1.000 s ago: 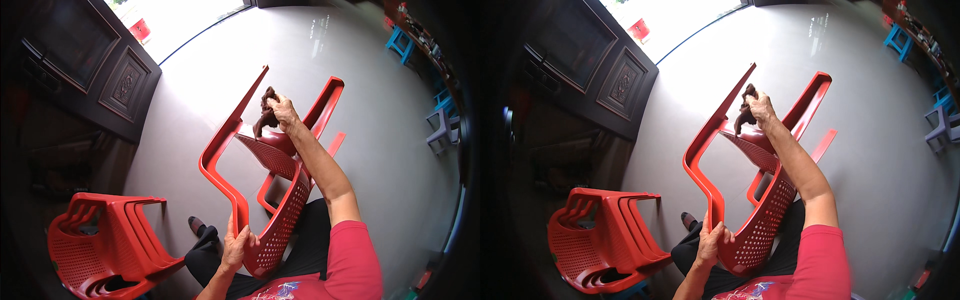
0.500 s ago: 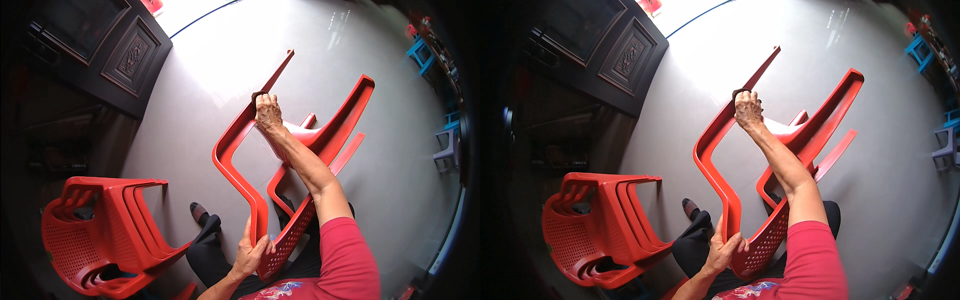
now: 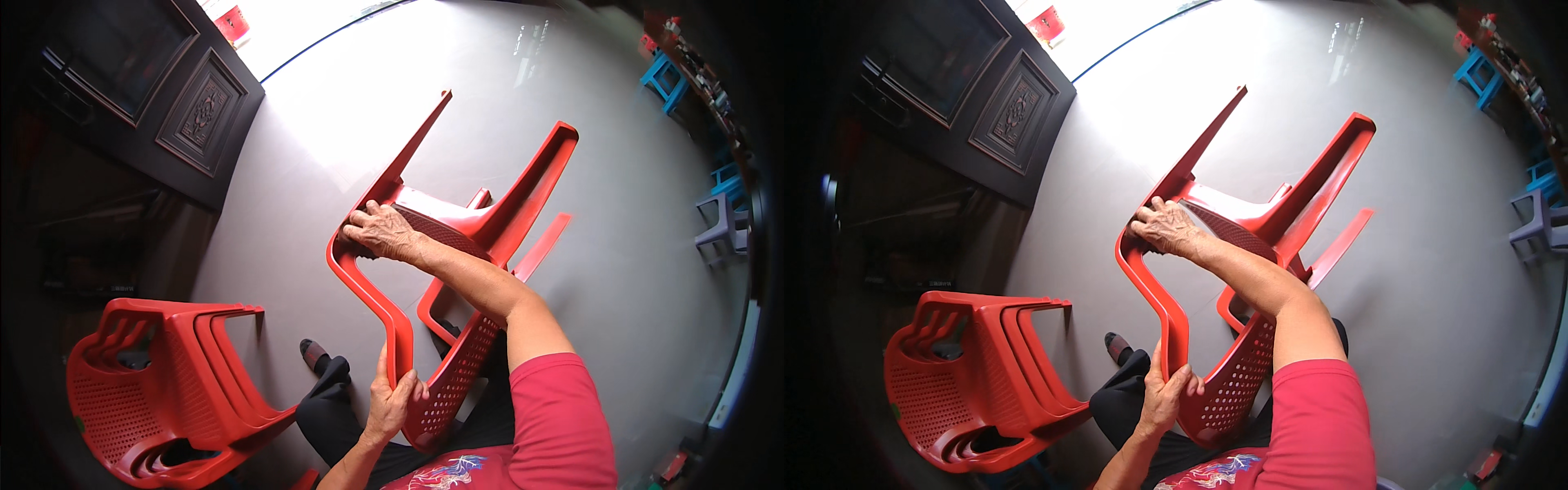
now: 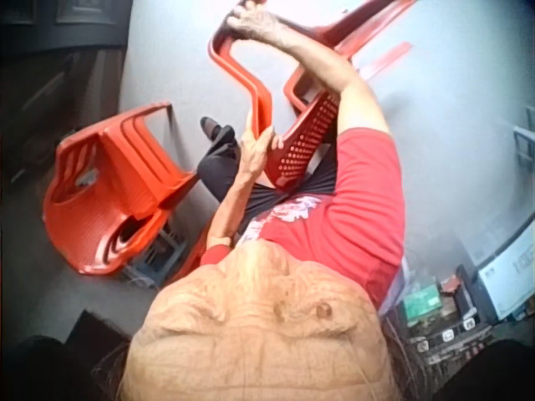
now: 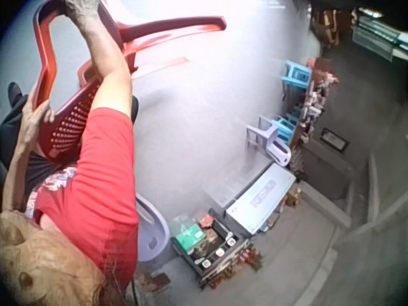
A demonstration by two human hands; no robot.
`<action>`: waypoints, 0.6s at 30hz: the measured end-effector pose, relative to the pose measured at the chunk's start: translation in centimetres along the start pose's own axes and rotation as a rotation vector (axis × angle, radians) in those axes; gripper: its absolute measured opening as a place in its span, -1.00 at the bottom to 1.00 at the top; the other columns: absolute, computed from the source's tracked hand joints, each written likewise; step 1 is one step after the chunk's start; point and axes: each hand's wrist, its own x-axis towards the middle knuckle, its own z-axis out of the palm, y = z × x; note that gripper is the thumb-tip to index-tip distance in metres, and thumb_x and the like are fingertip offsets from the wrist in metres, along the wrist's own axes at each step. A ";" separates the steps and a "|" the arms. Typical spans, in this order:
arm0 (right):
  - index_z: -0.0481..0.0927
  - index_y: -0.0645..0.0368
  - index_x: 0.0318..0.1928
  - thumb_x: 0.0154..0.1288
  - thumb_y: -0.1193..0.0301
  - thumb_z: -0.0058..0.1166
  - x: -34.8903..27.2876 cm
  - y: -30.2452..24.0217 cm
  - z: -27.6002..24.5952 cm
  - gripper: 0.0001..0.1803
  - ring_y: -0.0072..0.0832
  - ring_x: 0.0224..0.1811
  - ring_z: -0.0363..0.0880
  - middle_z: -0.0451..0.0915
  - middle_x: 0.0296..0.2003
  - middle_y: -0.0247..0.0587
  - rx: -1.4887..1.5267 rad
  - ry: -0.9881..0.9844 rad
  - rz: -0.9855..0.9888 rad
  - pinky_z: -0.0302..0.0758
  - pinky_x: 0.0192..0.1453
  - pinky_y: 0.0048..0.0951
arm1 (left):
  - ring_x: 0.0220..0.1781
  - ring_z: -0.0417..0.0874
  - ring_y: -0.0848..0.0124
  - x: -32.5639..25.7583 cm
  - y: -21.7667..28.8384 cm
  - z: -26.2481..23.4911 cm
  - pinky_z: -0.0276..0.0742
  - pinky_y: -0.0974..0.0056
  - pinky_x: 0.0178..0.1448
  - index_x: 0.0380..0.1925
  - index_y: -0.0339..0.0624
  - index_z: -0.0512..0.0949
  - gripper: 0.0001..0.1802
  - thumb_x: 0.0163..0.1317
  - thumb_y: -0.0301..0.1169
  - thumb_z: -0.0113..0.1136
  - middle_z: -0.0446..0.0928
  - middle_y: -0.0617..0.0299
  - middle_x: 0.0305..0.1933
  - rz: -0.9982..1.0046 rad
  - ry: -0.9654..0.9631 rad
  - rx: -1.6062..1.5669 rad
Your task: The person wipes a wooden table with a cloth, then moves to a stack of red plastic chairs. They pick up one chair at a time, wipe the seat, backrest, and legs with the cloth, and place it back. The person repeats this process for several chairs.
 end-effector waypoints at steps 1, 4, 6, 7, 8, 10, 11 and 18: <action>0.60 0.00 -0.15 0.18 0.36 -0.01 -0.3 1.1 -0.5 -0.77 -0.20 -0.12 0.50 0.51 -0.13 -0.18 -0.136 -0.084 0.133 0.52 -0.15 -0.27 | -0.52 0.39 0.52 0.0 0.0 0.1 0.56 0.29 -0.24 0.43 -0.17 -0.19 -0.30 0.38 -0.58 -0.14 0.34 0.28 -0.54 0.000 -0.004 0.013; 0.59 0.22 -0.17 0.17 0.43 0.00 -1.6 4.1 -2.2 -0.76 -0.19 -0.08 0.55 0.50 -0.12 -0.04 -0.211 -0.178 0.281 0.60 -0.21 -0.25 | -0.52 0.40 0.53 0.0 -0.2 0.2 0.56 0.32 -0.26 0.43 -0.16 -0.15 -0.31 0.38 -0.57 -0.14 0.36 0.28 -0.53 0.043 0.002 0.007; 0.58 0.29 -0.16 0.17 0.46 0.00 -2.8 3.4 -4.1 -0.75 -0.14 -0.05 0.55 0.50 -0.13 0.01 -0.271 -0.249 0.317 0.63 -0.22 -0.18 | -0.52 0.39 0.53 -0.2 -0.4 0.2 0.56 0.31 -0.25 0.43 -0.16 -0.14 -0.32 0.38 -0.57 -0.13 0.35 0.28 -0.52 0.055 -0.010 0.021; 0.58 0.30 -0.14 0.18 0.46 0.00 -3.4 3.3 -4.6 -0.74 -0.12 -0.08 0.57 0.49 -0.13 0.04 -0.316 -0.299 0.341 0.63 -0.25 -0.18 | -0.52 0.37 0.53 -0.2 -0.4 0.3 0.56 0.29 -0.24 0.43 -0.16 -0.13 -0.32 0.38 -0.58 -0.13 0.34 0.28 -0.50 0.051 -0.030 0.045; 0.58 0.30 -0.11 0.19 0.42 0.03 -3.8 3.2 -4.6 -0.72 -0.08 -0.09 0.59 0.49 -0.09 0.10 -0.359 -0.318 0.450 0.63 -0.24 -0.17 | -0.52 0.35 0.53 -0.1 -0.4 0.4 0.56 0.27 -0.22 0.43 -0.16 -0.12 -0.32 0.38 -0.59 -0.12 0.33 0.28 -0.48 0.052 -0.053 0.075; 0.58 0.26 -0.15 0.22 0.39 0.00 -5.1 4.3 -4.7 -0.75 0.00 -0.14 0.63 0.53 -0.12 0.12 -0.528 -0.275 0.611 0.64 -0.28 -0.16 | -0.52 0.36 0.54 0.3 -0.7 1.0 0.56 0.29 -0.24 0.42 -0.14 -0.08 -0.33 0.37 -0.60 -0.11 0.35 0.27 -0.44 0.064 -0.096 0.053; 0.57 0.27 -0.14 0.20 0.37 0.06 -5.8 4.6 -5.8 -0.72 -0.01 -0.13 0.64 0.54 -0.11 0.14 -0.463 -0.325 0.672 0.64 -0.26 -0.15 | -0.52 0.36 0.54 0.5 -0.9 1.1 0.56 0.29 -0.24 0.42 -0.13 -0.07 -0.33 0.37 -0.60 -0.11 0.35 0.27 -0.44 0.069 -0.100 0.061; 0.51 0.39 -0.12 -0.01 0.31 0.30 -15.3 4.1 -13.1 -0.51 -0.02 -0.15 0.64 0.53 -0.12 0.17 -0.294 -0.467 0.723 0.63 -0.19 -0.13 | -0.54 0.45 0.56 -0.1 -4.2 0.1 0.49 0.41 -0.38 0.41 -0.13 -0.02 -0.33 0.33 -0.58 -0.06 0.40 0.31 -0.44 0.107 -0.093 0.114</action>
